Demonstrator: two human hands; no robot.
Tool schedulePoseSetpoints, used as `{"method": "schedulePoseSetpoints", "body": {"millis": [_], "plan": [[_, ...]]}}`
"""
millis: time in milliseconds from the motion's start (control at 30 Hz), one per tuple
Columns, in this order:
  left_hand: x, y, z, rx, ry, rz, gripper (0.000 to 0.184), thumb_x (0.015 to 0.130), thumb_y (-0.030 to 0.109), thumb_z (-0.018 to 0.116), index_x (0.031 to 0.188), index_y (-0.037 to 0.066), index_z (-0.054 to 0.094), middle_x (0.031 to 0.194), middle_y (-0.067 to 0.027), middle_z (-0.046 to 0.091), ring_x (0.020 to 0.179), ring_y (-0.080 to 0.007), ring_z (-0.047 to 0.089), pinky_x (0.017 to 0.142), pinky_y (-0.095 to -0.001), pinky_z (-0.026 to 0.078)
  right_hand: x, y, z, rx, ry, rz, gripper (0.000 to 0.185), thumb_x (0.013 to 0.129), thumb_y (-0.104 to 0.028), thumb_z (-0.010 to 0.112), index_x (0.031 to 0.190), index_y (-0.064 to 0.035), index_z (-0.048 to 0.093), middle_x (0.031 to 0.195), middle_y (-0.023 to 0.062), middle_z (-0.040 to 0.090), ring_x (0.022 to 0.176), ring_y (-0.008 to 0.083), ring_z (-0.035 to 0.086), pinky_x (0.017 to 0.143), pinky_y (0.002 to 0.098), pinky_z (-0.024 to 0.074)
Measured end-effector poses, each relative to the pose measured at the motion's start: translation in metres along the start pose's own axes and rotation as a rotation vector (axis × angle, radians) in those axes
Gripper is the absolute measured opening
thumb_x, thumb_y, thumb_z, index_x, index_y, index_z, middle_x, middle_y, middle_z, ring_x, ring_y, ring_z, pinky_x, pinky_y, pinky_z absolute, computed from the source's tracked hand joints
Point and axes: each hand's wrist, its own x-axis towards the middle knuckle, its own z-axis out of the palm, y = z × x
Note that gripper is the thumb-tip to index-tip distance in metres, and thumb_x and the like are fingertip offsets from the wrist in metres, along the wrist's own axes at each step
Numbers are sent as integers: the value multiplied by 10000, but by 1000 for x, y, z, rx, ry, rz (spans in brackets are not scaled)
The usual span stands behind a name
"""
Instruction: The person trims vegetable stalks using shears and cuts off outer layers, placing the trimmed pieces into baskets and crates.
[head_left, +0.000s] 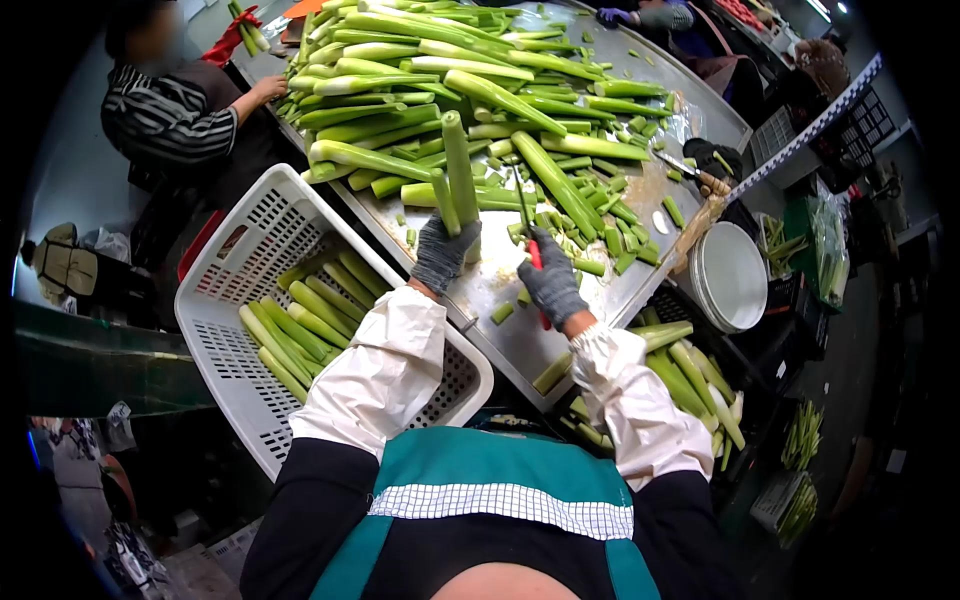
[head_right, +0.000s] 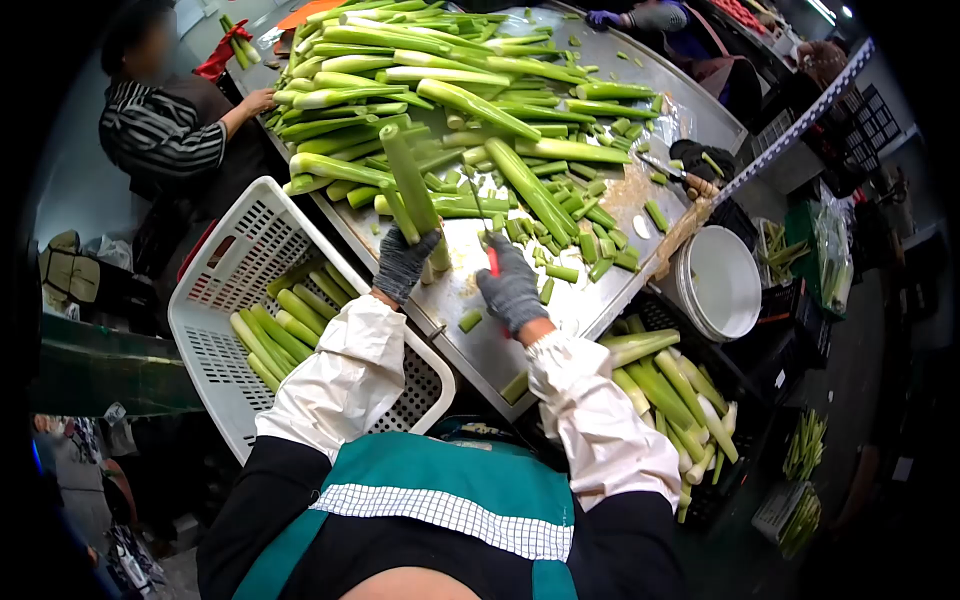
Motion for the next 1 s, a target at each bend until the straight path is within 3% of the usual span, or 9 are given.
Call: {"method": "schedulePoseSetpoints", "body": {"millis": [100, 267, 333, 433, 533, 600, 633, 733, 1000], "plan": [[-2, 22, 6, 255, 168, 98, 329, 734, 198, 615, 977, 17, 486, 793, -98, 557, 703, -176, 515, 662, -292, 437, -10, -4, -29, -272, -4, -123, 494, 675, -152, 560, 1135, -41, 420, 966, 173, 483, 918, 313, 474, 815, 371, 392], [2, 27, 12, 442, 271, 285, 308, 752, 146, 561, 1015, 22, 461, 892, -179, 536, 784, -325, 539, 693, -368, 437, -20, -84, -70, -607, -69, -19, 544, 685, -199, 586, 1176, -85, 380, 977, 166, 446, 925, 315, 479, 796, 416, 386], [3, 28, 16, 460, 278, 334, 318, 754, 134, 559, 1032, 25, 449, 899, -184, 531, 795, -338, 532, 703, -374, 435, -23, -100, -73, -736, -82, -7, 574, 688, -232, 595, 1195, -100, 360, 1017, 159, 420, 956, 312, 467, 796, 455, 367], [4, 31, 21, 487, 279, 409, 348, 750, 99, 557, 1065, 31, 425, 913, -196, 518, 845, -367, 508, 746, -388, 425, -30, -120, -73, -787, -75, 25, 583, 666, -179, 597, 1186, -75, 355, 995, 173, 438, 963, 313, 454, 802, 418, 377], [5, 28, 21, 631, 229, 575, 368, 728, 79, 561, 1065, 13, 430, 961, -195, 505, 883, -359, 495, 785, -403, 409, -29, -125, -74, -797, -77, 80, 595, 673, -214, 597, 1196, -83, 345, 1026, 166, 428, 996, 311, 437, 799, 447, 367], [5, 25, 21, 739, 237, 625, 375, 721, 87, 556, 1065, 4, 431, 960, -199, 504, 874, -359, 496, 784, -410, 403, -28, -123, -74, -789, -59, 110, 592, 683, -243, 588, 1197, -83, 343, 1043, 168, 422, 1020, 314, 422, 799, 465, 360], [4, 24, 22, 794, 250, 651, 381, 712, 88, 556, 1063, 3, 432, 956, -200, 505, 870, -358, 496, 783, -412, 402, -27, -118, -72, -773, -51, 110, 570, 696, -264, 593, 1183, -93, 350, 1044, 165, 409, 1000, 325, 438, 801, 520, 332], [1, 20, 22, 878, 217, 679, 434, 669, 79, 556, 1079, 6, 433, 977, -198, 496, 887, -357, 484, 809, -432, 375, -23, -120, -71, -781, -55, 168, 569, 698, -266, 592, 1182, -91, 351, 1057, 171, 404, 1025, 318, 428, 805, 527, 327], [-1, 10, 21, 935, 224, 724, 433, 660, 82, 550, 1074, 6, 448, 980, -195, 496, 900, -349, 481, 822, -440, 367, -16, -97, -66, -682, -73, 156, 484, 692, -222, 591, 1106, -42, 414, 967, 209, 473, 895, 348, 505, 767, 423, 409]]}}
